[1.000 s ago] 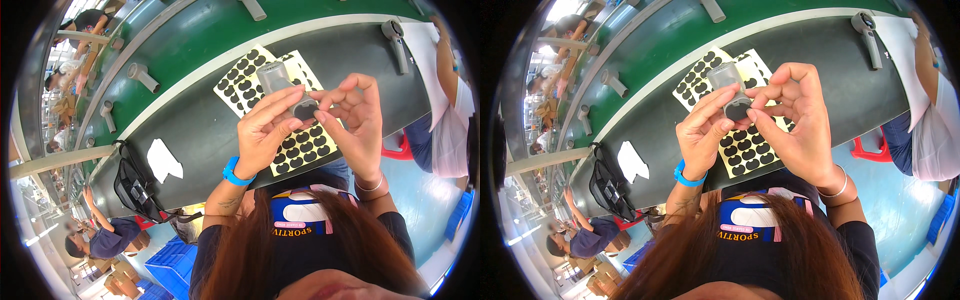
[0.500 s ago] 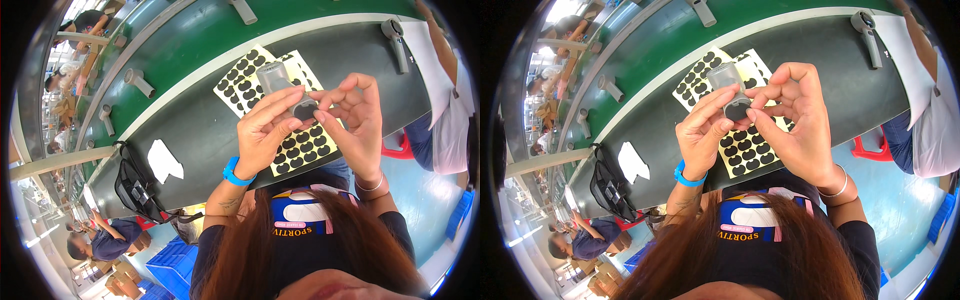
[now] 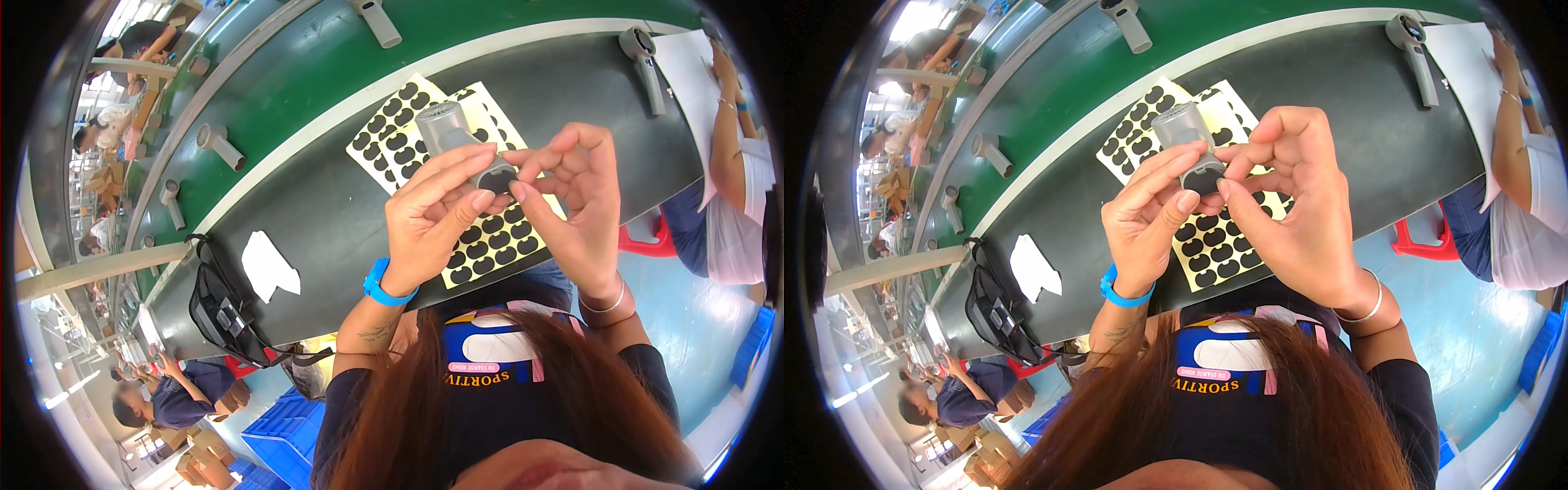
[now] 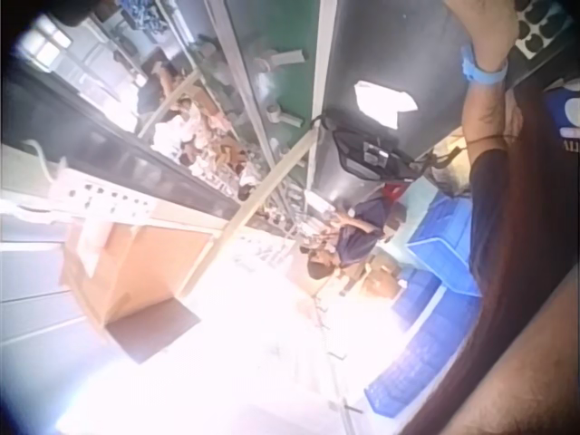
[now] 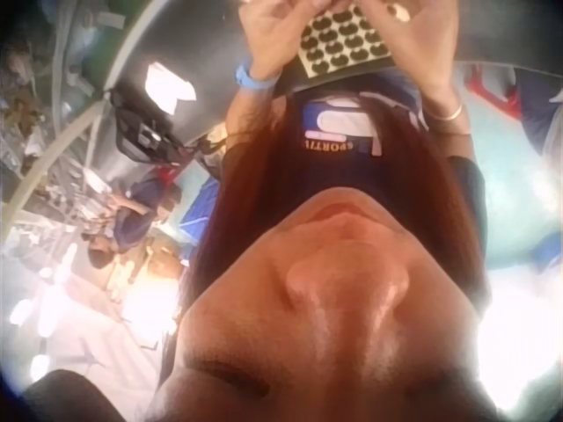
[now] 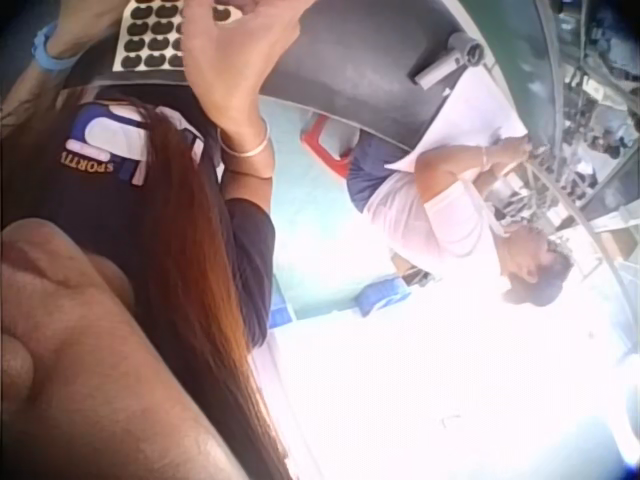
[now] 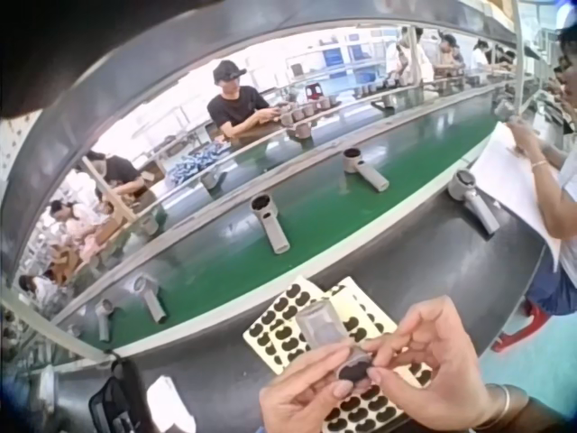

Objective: The person takes plastic parts from the conveyor belt, peels adhesive stickers from a sheet, attaches the stickers to the base of each part by hand, and places the assembled parts back onto the conveyor belt.

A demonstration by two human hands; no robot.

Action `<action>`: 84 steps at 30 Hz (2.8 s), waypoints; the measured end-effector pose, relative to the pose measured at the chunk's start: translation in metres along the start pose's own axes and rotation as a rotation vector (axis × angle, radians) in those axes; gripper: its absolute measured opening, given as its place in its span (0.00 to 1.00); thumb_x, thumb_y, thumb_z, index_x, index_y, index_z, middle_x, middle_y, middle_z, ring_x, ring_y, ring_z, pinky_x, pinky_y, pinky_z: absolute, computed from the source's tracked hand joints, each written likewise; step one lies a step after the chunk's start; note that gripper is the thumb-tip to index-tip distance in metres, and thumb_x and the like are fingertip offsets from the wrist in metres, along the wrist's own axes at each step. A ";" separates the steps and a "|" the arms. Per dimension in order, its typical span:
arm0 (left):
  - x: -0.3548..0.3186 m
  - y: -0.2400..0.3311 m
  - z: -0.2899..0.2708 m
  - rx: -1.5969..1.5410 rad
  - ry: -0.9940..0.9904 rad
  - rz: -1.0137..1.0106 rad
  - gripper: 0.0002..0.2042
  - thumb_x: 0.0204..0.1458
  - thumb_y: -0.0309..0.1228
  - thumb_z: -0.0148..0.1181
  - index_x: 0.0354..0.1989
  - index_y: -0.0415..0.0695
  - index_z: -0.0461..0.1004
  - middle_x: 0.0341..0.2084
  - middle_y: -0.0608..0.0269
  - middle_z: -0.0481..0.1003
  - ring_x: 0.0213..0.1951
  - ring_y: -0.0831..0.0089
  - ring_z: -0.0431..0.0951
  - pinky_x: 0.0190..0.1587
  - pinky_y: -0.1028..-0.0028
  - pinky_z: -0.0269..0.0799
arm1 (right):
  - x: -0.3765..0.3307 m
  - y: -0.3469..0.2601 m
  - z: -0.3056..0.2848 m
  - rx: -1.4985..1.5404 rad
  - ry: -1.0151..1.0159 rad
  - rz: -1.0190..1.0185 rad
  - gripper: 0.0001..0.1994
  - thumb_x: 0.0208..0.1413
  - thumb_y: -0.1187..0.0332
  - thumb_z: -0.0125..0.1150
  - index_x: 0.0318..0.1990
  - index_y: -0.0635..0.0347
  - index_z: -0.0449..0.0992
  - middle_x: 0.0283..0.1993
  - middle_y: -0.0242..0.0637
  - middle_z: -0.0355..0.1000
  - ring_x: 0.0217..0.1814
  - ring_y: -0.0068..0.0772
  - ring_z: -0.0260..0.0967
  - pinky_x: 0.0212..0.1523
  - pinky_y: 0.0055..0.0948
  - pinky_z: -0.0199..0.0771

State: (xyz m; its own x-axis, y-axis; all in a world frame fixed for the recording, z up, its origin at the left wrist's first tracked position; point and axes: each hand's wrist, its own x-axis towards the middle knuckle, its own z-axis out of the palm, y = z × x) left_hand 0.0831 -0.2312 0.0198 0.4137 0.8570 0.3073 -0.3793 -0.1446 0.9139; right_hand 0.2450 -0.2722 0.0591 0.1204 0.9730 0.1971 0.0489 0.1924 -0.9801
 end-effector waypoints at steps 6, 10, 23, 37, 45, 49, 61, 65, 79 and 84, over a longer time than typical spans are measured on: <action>-0.002 0.002 0.003 -0.015 0.027 -0.032 0.17 0.53 0.13 0.53 0.52 0.32 0.70 0.54 0.47 0.66 0.47 0.61 0.76 0.48 0.68 0.80 | -0.003 -0.002 -0.003 -0.248 0.006 -0.094 0.21 0.51 0.83 0.58 0.50 0.62 0.58 0.34 0.36 0.72 0.44 0.29 0.72 0.47 0.26 0.69; -0.002 0.001 0.005 -0.015 0.023 -0.055 0.17 0.53 0.12 0.53 0.52 0.31 0.70 0.54 0.47 0.66 0.45 0.62 0.78 0.47 0.69 0.80 | -0.002 -0.002 -0.004 -0.461 0.043 -0.170 0.20 0.51 0.81 0.59 0.50 0.62 0.59 0.31 0.35 0.72 0.38 0.24 0.71 0.45 0.24 0.67; -0.007 0.003 -0.002 0.020 0.050 -0.039 0.16 0.53 0.12 0.52 0.51 0.31 0.70 0.54 0.47 0.67 0.42 0.65 0.79 0.44 0.71 0.80 | 0.001 -0.011 0.002 -0.690 0.014 -0.224 0.22 0.49 0.77 0.63 0.51 0.62 0.62 0.31 0.35 0.72 0.35 0.30 0.69 0.40 0.26 0.66; 0.016 0.022 -0.051 -0.045 0.191 -0.059 0.12 0.58 0.23 0.50 0.49 0.33 0.69 0.50 0.50 0.71 0.37 0.64 0.80 0.41 0.69 0.79 | 0.004 0.094 0.013 -0.767 -0.299 -0.187 0.20 0.50 0.74 0.61 0.52 0.60 0.68 0.58 0.45 0.62 0.59 0.49 0.62 0.56 0.39 0.63; 0.158 -0.064 -0.107 0.631 0.047 0.309 0.11 0.43 0.18 0.67 0.35 0.38 0.74 0.41 0.60 0.75 0.38 0.77 0.76 0.35 0.79 0.73 | -0.006 0.097 0.019 -0.821 -0.334 -0.235 0.22 0.49 0.74 0.61 0.54 0.59 0.67 0.63 0.43 0.58 0.64 0.48 0.55 0.60 0.43 0.54; 0.203 -0.112 -0.152 0.897 0.030 0.436 0.10 0.44 0.23 0.66 0.36 0.38 0.75 0.40 0.58 0.76 0.34 0.71 0.77 0.36 0.77 0.74 | -0.006 0.100 0.023 -0.835 -0.348 -0.216 0.21 0.50 0.73 0.61 0.54 0.59 0.68 0.64 0.43 0.57 0.65 0.48 0.55 0.60 0.42 0.54; 0.122 -0.043 -0.210 1.529 0.234 0.477 0.15 0.55 0.34 0.57 0.50 0.45 0.73 0.51 0.51 0.70 0.51 0.55 0.70 0.54 0.61 0.63 | 0.031 0.097 0.000 -0.726 -0.215 -0.250 0.13 0.54 0.76 0.57 0.48 0.60 0.72 0.52 0.41 0.68 0.53 0.43 0.67 0.49 0.34 0.68; 0.108 -0.051 -0.223 1.510 0.201 0.153 0.21 0.51 0.44 0.62 0.49 0.45 0.73 0.45 0.48 0.73 0.49 0.53 0.69 0.51 0.61 0.63 | 0.056 0.094 0.011 -0.600 -0.177 -0.163 0.08 0.55 0.77 0.56 0.43 0.63 0.73 0.37 0.41 0.70 0.32 0.37 0.72 0.32 0.28 0.73; 0.122 -0.021 -0.229 0.723 0.717 0.294 0.15 0.52 0.23 0.59 0.48 0.38 0.68 0.40 0.54 0.71 0.40 0.68 0.75 0.39 0.69 0.79 | 0.069 0.126 0.090 -0.789 -0.089 -0.320 0.13 0.48 0.70 0.65 0.40 0.62 0.70 0.38 0.38 0.65 0.43 0.43 0.63 0.44 0.37 0.67; 0.073 0.044 -0.156 0.570 0.508 0.322 0.19 0.55 0.19 0.54 0.55 0.37 0.60 0.50 0.48 0.67 0.46 0.64 0.73 0.42 0.67 0.81 | 0.070 0.123 0.089 -0.697 -0.126 -0.272 0.12 0.48 0.73 0.64 0.39 0.61 0.70 0.37 0.38 0.65 0.41 0.42 0.63 0.44 0.35 0.65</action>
State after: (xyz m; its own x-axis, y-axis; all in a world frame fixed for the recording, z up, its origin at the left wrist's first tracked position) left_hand -0.0331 -0.0981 0.0412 -0.1199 0.8299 0.5449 0.1194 -0.5328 0.8378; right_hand 0.1716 -0.1690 -0.0502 -0.0980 0.9180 0.3843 0.6809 0.3435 -0.6468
